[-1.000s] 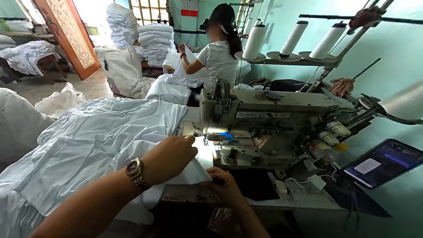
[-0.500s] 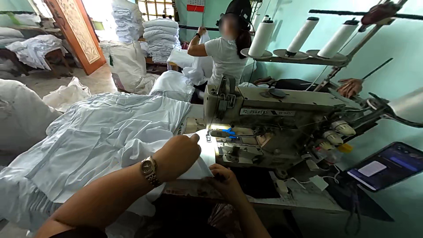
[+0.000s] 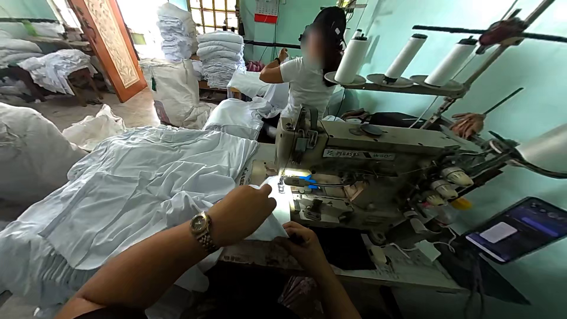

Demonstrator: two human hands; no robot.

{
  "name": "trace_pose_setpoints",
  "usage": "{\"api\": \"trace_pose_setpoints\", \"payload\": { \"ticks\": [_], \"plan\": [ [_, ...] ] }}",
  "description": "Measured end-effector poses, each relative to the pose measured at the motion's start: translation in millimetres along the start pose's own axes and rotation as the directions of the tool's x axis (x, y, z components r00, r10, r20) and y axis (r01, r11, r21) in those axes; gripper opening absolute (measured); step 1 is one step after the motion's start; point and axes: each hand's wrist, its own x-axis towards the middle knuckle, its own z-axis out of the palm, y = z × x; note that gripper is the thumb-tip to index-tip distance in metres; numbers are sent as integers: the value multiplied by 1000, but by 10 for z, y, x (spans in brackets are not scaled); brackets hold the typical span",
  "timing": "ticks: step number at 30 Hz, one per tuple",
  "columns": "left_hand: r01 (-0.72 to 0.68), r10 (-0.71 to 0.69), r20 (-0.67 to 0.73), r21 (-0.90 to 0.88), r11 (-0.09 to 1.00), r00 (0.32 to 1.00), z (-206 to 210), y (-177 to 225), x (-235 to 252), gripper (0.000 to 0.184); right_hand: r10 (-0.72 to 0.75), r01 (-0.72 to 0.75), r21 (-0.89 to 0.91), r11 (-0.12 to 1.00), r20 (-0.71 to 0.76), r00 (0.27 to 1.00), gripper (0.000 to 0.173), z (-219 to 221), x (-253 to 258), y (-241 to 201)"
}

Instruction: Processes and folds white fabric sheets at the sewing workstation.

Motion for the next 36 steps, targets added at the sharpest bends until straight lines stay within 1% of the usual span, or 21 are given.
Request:
{"api": "trace_pose_setpoints", "payload": {
  "ticks": [3, 4, 7, 8, 10, 11, 12, 14, 15, 16, 18, 19, 20, 22, 23, 24, 26, 28, 31, 36],
  "plan": [
    [-157, 155, -30, -90, 984, 988, 56, 25, -35, 17, -20, 20, 19, 1000, 5, 1000, 9, -20, -6, 12],
    [-166, 163, -42, -110, 980, 986, 72, 10, -17, 16, -25, 24, 28, 999, 6, 1000, 9, -26, -9, 21],
    [-26, 25, -11, -77, 997, 1000, 100, -65, 29, 14, -9, 9, 11, 1000, 2, 1000, 12, -23, -24, 35],
    [-26, 25, -21, -87, 996, 999, 117, -63, 12, 13, -9, 8, 1, 1000, 4, 1000, 13, -24, -23, 36],
    [-126, 116, -74, -150, 981, 990, 131, -34, -24, 13, -5, 5, -1, 1000, -4, 1000, 11, -23, -16, 33],
    [-154, 139, -101, -163, 974, 985, 142, -31, -19, 14, 4, -4, 1, 1000, -10, 1000, 10, -21, -17, 25],
    [-144, 123, -132, -157, 977, 983, 161, -49, 5, 16, 19, -19, 0, 1000, -18, 1000, 10, -18, -25, 15],
    [-55, 37, -166, -106, 993, 985, 224, -120, 57, 23, 33, -33, -2, 999, -29, 999, 10, -9, -44, 11],
    [-54, 37, -189, -90, 994, 981, 258, -140, 55, 28, 30, -30, -4, 1000, -36, 999, 10, -9, -44, 17],
    [-106, 81, -231, -100, 989, 970, 282, -141, 40, 32, 19, -19, -4, 1000, -41, 999, 9, -17, -31, 25],
    [-252, 191, -331, -150, 956, 924, 343, -104, 23, 33, -1, 2, 14, 1000, -61, 998, 11, -23, -25, 32],
    [-270, 197, -361, -165, 949, 912, 392, -99, 28, 32, -3, 5, 25, 1000, -80, 997, 10, -17, -40, 22],
    [-250, 172, -377, -168, 954, 910, 460, -124, 44, 32, -3, 7, 34, 999, -103, 995, 9, -8, -58, 16],
    [-151, 89, -342, -159, 976, 936, 601, -218, 83, 42, -38, 41, 18, 999, -147, 988, 9, 6, -95, 35],
    [-120, 64, -313, -163, 979, 948, 647, -249, 99, 48, -69, 67, -15, 998, -175, 982, 9, 18, -112, 40],
    [-115, 61, -290, -174, 978, 955, 675, -265, 115, 49, -107, 98, -57, 994, -196, 975, 8, 30, -128, 42],
    [-151, 93, -272, -200, 968, 958, 738, -270, 135, 39, -183, 154, -148, 977, -209, 961, 8, 58, -176, 33],
    [-181, 113, -292, -220, 959, 950, 812, -295, 178, 29, -237, 182, -244, 952, -215, 947, 10, 82, -203, 45],
    [-150, 89, -318, -174, 973, 944, 846, -366, 287, 37, -282, 200, -344, 917, -208, 936, 13, 59, -116, 111],
    [-122, 86, -304, -101, 987, 949, 864, -428, 374, 34, -330, 241, -398, 885, -171, 928, 15, 27, -18, 110]
  ]
}}
